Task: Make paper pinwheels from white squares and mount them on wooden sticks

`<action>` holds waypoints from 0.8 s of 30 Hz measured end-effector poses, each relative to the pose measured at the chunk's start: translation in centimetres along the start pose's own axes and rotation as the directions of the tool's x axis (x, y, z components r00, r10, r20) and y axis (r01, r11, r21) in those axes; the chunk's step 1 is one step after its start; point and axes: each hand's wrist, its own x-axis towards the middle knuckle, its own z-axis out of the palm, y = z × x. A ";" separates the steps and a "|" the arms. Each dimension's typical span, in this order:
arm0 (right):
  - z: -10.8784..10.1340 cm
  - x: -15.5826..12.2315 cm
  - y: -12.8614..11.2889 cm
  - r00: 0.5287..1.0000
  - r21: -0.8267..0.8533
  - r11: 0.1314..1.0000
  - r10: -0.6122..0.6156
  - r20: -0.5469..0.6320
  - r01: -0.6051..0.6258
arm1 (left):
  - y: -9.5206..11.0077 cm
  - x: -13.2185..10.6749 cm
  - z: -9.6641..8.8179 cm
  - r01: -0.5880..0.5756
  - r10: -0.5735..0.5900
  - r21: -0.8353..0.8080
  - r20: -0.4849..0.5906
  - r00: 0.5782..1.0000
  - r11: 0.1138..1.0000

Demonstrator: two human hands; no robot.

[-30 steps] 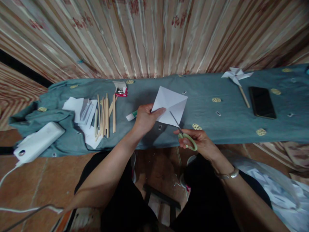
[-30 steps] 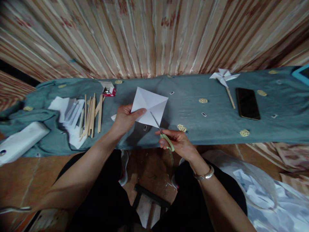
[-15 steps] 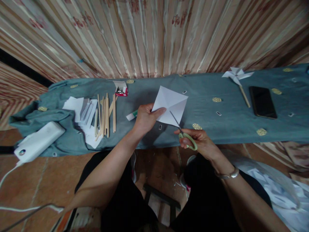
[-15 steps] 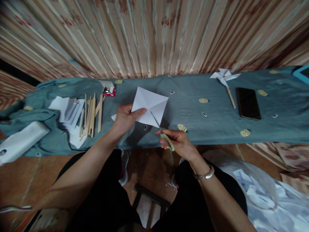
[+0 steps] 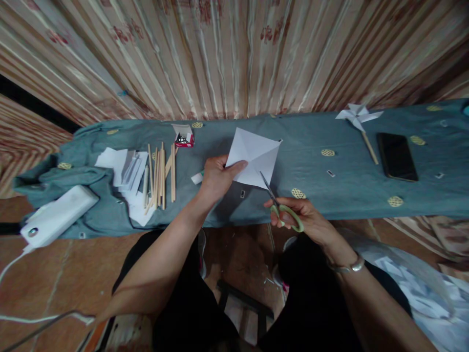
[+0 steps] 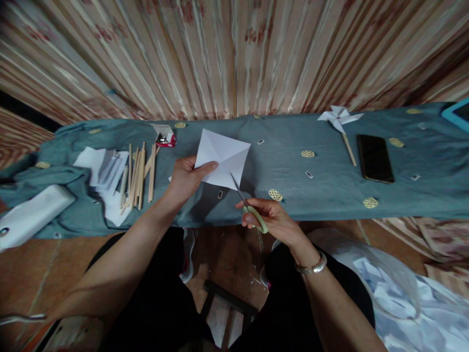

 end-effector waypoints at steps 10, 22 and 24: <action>-3.6 -0.3 -0.7 0.944 -0.088 0.986 -0.159 -0.288 0.139 | 0.0 -0.2 -0.4 0.065 -0.065 0.004 0.062 0.996 0.998; -3.3 1.1 -1.6 0.939 -0.177 0.978 -0.160 -0.304 0.109 | -1.1 -2.0 1.5 0.097 -0.185 0.215 0.439 0.879 0.972; -3.1 1.1 -1.5 0.943 -0.187 0.976 -0.163 -0.290 0.111 | -1.3 -1.9 1.7 0.127 -0.188 0.170 0.415 0.890 0.977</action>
